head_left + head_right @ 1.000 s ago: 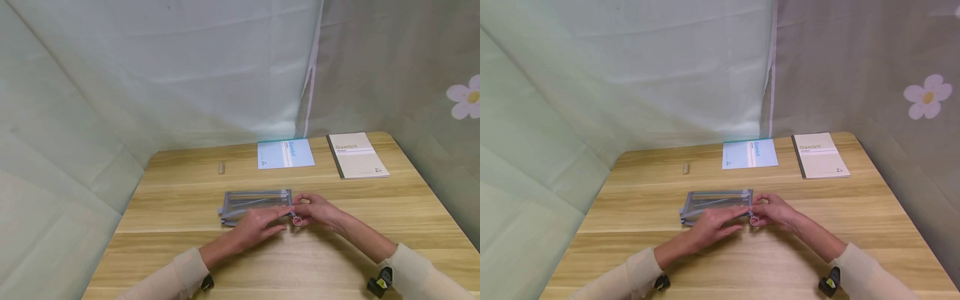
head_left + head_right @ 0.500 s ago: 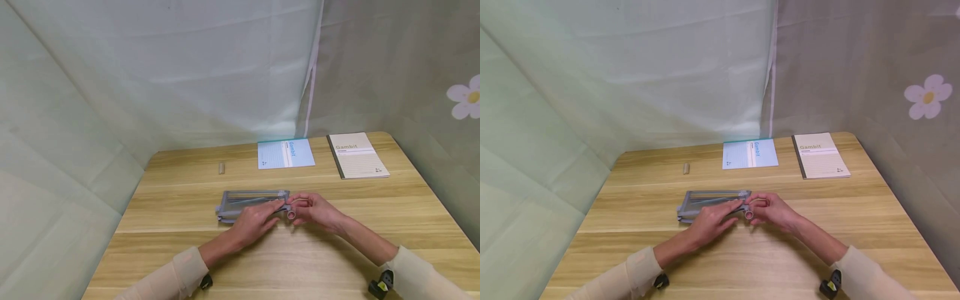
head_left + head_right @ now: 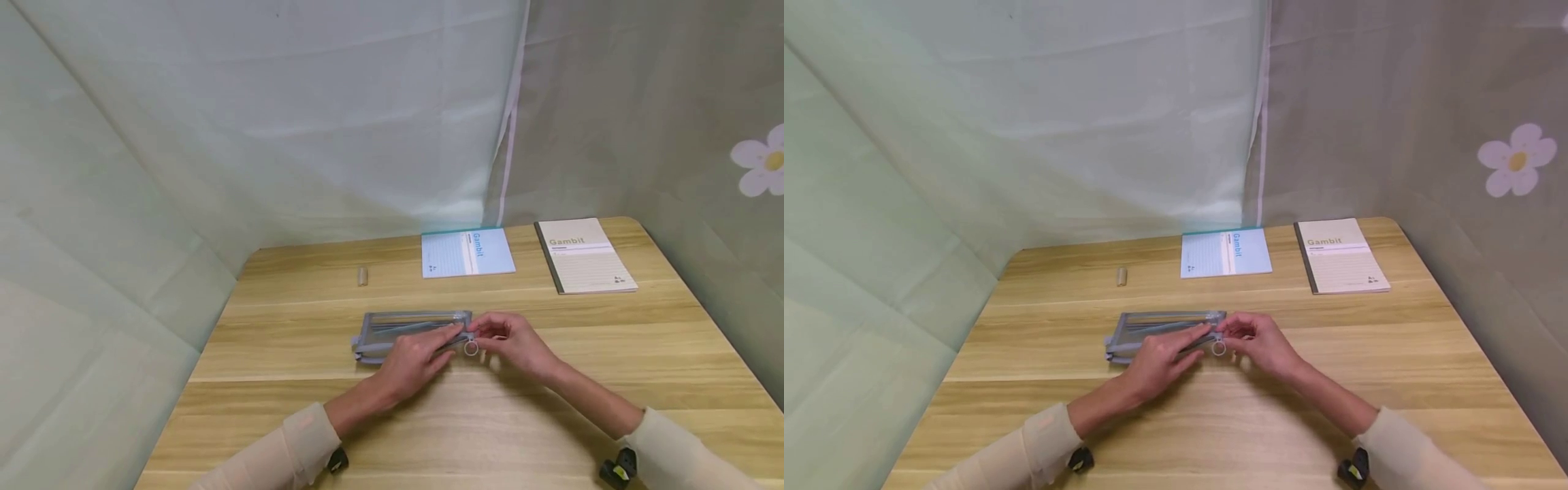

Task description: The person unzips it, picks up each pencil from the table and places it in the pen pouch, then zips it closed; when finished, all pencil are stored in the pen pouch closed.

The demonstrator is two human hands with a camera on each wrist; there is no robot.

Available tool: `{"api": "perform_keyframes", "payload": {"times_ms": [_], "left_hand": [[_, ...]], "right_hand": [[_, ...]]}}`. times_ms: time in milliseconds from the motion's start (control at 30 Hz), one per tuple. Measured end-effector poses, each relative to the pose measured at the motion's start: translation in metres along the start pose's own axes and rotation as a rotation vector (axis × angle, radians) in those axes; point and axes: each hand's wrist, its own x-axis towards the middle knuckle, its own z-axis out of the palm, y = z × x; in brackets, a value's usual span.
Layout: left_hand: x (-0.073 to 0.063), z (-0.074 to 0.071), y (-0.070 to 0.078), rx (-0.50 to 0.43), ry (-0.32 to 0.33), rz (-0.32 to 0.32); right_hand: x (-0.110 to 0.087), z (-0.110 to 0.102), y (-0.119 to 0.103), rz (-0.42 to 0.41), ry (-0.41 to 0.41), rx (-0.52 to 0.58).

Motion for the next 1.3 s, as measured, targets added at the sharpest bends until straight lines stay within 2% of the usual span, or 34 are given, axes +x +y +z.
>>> {"api": "perform_keyframes", "payload": {"times_ms": [333,567,767,933,1100,1300], "left_hand": [[0.001,-0.003,0.0,-0.039,0.072,0.002],[0.002,-0.004,0.001,-0.06,0.134,0.047],[0.004,-0.003,0.0,-0.07,0.186,0.094],[0.006,-0.003,0.0,-0.052,0.201,0.117],[0.007,-0.002,0.002,-0.034,0.214,0.107],[0.009,0.0,0.002,-0.073,0.243,0.073]], "right_hand": [[0.003,0.006,-0.001,-0.268,0.138,-0.17],[0.005,0.011,-0.003,-0.37,0.169,-0.196],[0.007,0.015,-0.006,-0.407,0.175,-0.204],[0.008,0.018,-0.007,-0.4,0.191,-0.206],[0.008,0.02,-0.009,-0.382,0.2,-0.196],[0.009,0.023,-0.011,-0.389,0.196,-0.176]]}}
